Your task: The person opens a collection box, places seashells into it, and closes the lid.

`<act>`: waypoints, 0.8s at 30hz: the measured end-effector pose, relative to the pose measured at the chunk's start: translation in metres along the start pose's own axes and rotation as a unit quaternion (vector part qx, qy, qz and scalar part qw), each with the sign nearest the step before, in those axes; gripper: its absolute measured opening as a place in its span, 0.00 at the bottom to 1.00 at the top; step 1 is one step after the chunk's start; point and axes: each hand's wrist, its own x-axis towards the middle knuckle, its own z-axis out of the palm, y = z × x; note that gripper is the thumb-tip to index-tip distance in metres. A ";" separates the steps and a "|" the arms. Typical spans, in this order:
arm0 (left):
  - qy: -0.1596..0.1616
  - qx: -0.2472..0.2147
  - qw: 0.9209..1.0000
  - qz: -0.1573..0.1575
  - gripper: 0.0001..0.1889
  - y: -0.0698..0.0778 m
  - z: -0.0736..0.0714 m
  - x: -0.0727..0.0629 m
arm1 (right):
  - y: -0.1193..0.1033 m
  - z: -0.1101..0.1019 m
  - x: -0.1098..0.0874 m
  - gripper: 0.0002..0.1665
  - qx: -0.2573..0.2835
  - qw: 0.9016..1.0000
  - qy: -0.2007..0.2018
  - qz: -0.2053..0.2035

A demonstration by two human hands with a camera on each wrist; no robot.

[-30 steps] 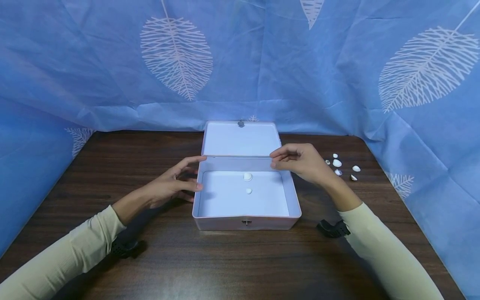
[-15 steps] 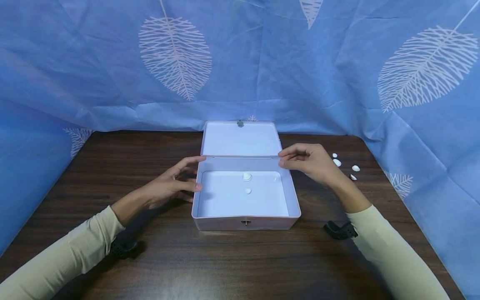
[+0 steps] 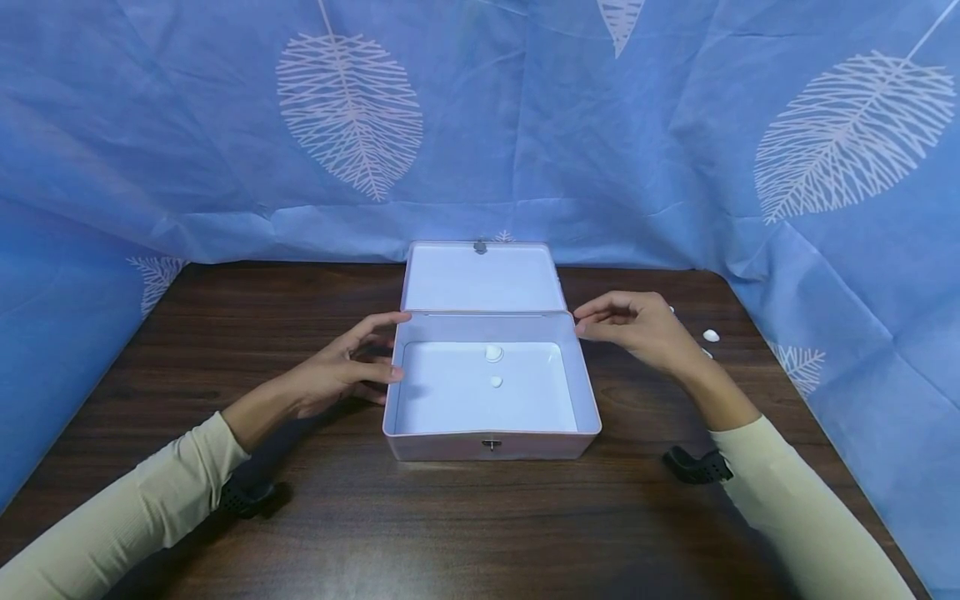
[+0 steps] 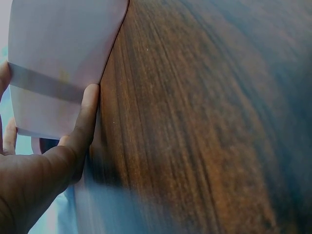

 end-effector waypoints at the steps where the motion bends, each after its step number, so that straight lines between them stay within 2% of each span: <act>1: 0.000 0.000 1.000 0.000 0.48 0.000 0.000 0.000 | 0.001 -0.002 -0.001 0.20 -0.001 1.000 0.001 0.003; 24: 0.001 -0.002 1.000 -0.004 0.48 0.000 0.000 0.001 | 0.036 -0.044 -0.028 0.22 -0.027 0.998 0.046 0.026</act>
